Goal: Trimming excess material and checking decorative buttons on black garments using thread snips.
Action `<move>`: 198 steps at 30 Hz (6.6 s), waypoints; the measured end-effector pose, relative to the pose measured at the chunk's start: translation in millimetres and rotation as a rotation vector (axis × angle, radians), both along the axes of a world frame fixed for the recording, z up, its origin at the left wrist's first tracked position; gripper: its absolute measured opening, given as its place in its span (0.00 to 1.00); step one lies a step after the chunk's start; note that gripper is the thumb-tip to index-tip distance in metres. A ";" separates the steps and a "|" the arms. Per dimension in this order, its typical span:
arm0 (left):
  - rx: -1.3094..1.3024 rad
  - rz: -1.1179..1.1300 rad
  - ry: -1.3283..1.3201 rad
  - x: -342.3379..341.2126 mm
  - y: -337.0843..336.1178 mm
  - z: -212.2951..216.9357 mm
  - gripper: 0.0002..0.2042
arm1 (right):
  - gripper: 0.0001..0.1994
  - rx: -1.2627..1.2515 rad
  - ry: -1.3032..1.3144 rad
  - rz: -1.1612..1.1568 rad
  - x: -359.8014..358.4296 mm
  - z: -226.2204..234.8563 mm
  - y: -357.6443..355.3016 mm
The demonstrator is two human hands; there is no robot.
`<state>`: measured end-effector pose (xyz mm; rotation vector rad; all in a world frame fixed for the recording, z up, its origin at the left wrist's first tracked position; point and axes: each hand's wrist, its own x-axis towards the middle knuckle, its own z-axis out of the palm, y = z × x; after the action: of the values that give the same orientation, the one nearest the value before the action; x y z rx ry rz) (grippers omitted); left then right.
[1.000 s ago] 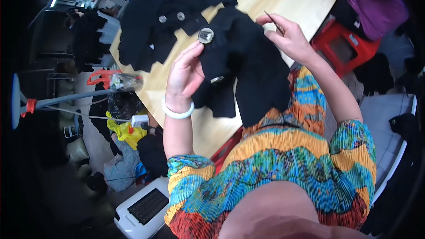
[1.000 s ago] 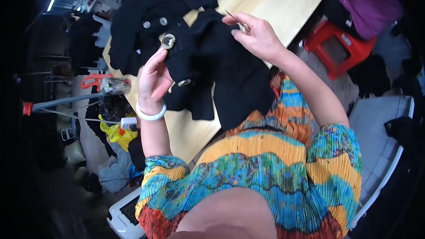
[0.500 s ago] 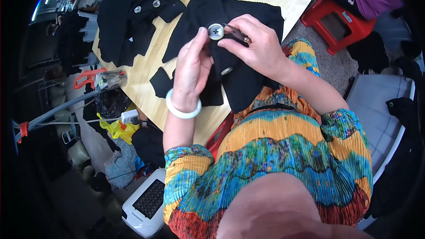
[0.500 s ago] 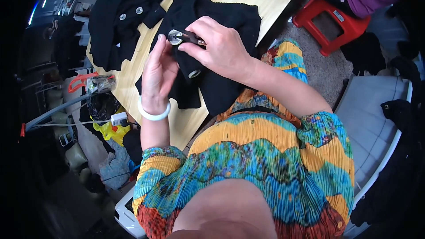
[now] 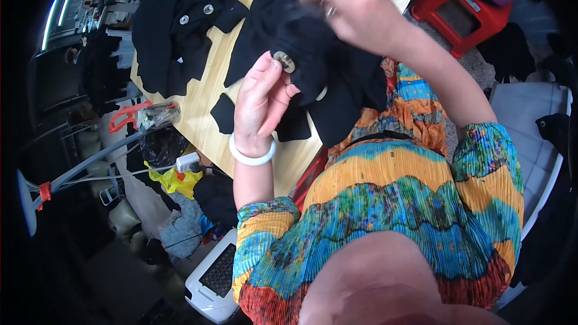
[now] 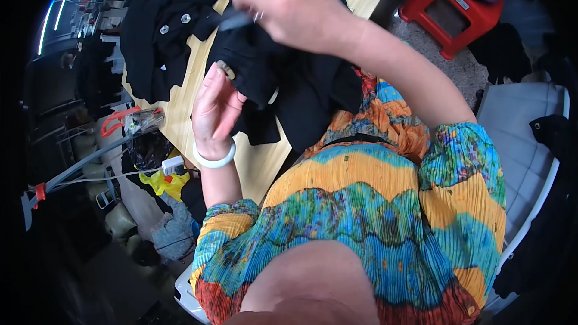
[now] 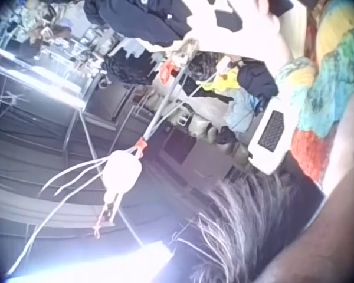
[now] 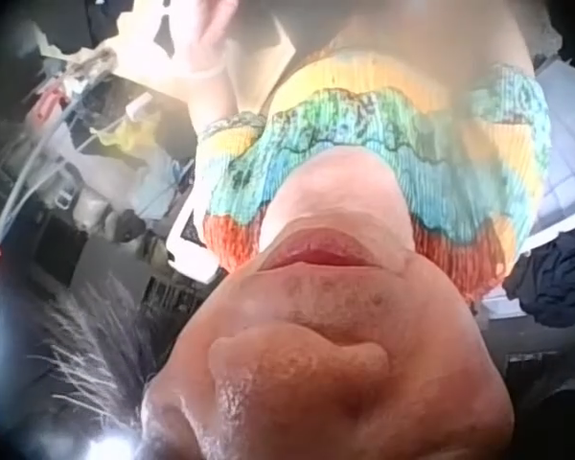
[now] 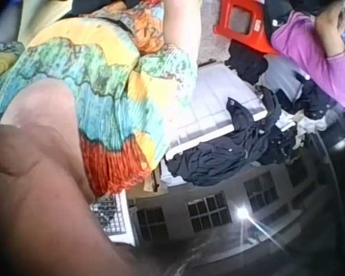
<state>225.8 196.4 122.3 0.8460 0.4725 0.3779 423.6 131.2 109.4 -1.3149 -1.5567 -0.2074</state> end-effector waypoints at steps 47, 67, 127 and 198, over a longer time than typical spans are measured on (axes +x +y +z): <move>0.225 0.210 -0.127 -10.3 -22.8 -16.5 0.13 | 0.13 -0.134 0.658 0.214 -50.9 -12.8 -43.3; -0.084 0.239 -0.062 -21.1 10.8 -19.2 0.13 | 0.10 -0.357 0.353 -0.221 16.0 5.6 -34.2; -0.114 0.119 -0.109 -17.7 -6.3 -24.2 0.09 | 0.12 0.016 0.368 0.328 -53.2 -31.2 -15.3; 0.061 0.074 0.146 -16.0 -11.2 -21.7 0.09 | 0.13 -0.168 0.398 0.586 -42.6 -33.9 -15.1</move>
<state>209.8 185.2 100.6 0.9207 0.6317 0.4020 381.0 116.1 75.5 -0.8982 -1.5582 0.5309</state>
